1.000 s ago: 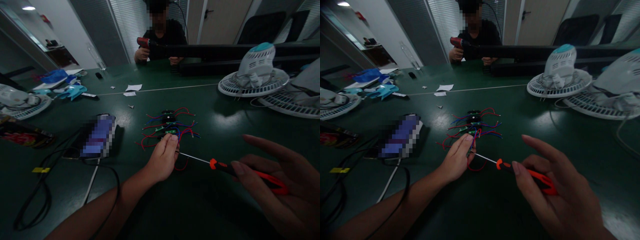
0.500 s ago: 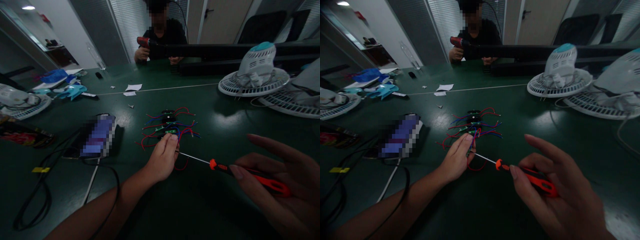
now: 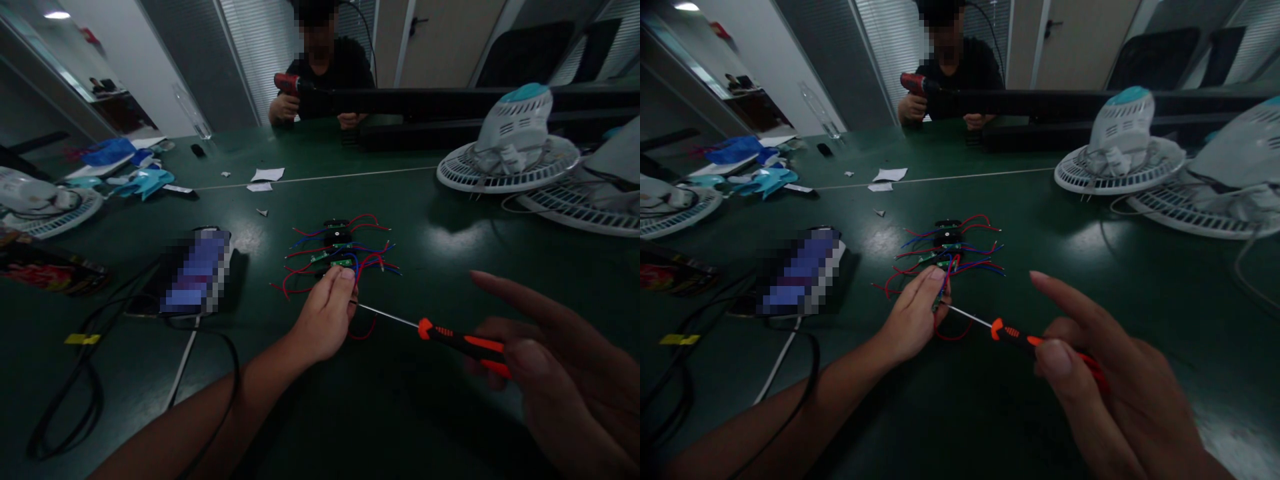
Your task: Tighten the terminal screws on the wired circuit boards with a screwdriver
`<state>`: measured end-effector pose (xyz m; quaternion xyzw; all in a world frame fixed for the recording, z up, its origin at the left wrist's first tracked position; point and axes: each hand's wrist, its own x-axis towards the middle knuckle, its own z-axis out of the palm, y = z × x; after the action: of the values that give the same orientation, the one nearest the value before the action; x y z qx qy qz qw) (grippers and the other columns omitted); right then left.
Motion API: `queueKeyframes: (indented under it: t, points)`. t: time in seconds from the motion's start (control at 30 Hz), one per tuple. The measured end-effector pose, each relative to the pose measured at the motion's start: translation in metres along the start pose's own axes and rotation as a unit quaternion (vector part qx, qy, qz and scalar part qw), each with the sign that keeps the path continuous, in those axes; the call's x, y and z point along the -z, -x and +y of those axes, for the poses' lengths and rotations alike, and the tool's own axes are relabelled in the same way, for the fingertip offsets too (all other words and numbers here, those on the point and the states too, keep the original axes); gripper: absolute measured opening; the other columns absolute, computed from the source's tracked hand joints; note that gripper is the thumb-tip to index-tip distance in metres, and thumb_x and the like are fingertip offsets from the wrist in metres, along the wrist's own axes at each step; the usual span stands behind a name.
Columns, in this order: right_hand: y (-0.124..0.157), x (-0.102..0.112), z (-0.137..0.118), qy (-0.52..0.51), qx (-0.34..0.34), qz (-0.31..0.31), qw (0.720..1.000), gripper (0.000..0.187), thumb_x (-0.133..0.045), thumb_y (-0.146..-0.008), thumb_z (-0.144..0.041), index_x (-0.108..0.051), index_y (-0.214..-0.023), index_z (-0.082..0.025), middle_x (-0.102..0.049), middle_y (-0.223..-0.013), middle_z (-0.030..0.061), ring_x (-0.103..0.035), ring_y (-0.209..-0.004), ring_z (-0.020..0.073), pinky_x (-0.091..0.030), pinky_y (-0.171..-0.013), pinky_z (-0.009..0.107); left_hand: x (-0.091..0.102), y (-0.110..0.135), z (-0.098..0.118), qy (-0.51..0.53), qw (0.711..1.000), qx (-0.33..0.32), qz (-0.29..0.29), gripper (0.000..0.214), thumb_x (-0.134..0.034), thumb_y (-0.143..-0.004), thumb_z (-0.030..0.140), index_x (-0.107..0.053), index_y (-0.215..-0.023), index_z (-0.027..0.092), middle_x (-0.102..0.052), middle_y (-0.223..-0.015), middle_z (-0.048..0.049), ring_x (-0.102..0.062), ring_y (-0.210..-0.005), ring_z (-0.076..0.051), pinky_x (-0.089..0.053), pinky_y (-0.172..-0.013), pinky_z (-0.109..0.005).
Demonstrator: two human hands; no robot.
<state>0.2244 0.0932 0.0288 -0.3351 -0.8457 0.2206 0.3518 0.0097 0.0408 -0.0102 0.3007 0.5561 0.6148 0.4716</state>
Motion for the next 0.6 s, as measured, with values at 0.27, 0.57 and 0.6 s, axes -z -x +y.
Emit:
queueKeyframes:
  t: [0.27,0.57,0.6]
  points:
    - [-0.0056,-0.0052,-0.0048,0.030,0.031,0.009,0.999,0.051,-0.058,-0.089,-0.026,-0.045,-0.138,-0.031,-0.071,-0.064,-0.0022,-0.070,-0.049,0.0203,-0.046,-0.029,0.025,-0.0008,-0.0002,0.0003,0.011,1.000,0.004,0.001,0.040,-0.056,-0.082,0.058,-0.049,-0.072,0.019,-0.044,-0.065,0.0052,-0.040,-0.053,-0.007,-0.034,-0.047,-0.018]
    - [-0.0047,-0.0063,-0.0062,0.023,0.020,0.020,0.999,0.054,-0.060,-0.087,-0.026,-0.045,-0.138,-0.032,-0.071,-0.063,-0.0032,-0.071,-0.052,0.0223,-0.046,-0.030,0.028,-0.0003,-0.0008,-0.0022,0.020,1.000,0.000,-0.006,0.039,-0.055,-0.084,0.056,-0.050,-0.073,0.019,-0.044,-0.065,0.0051,-0.039,-0.053,-0.007,-0.033,-0.047,-0.018]
    - [-0.0044,-0.0070,-0.0075,0.021,0.008,0.021,1.000,0.053,-0.060,-0.087,-0.027,-0.045,-0.138,-0.032,-0.071,-0.063,-0.0034,-0.071,-0.052,0.0226,-0.045,-0.030,0.028,-0.0001,-0.0007,-0.0024,0.020,1.000,-0.001,-0.008,0.038,-0.054,-0.085,0.055,-0.050,-0.073,0.019,-0.044,-0.065,0.0051,-0.039,-0.053,-0.007,-0.033,-0.048,-0.018]
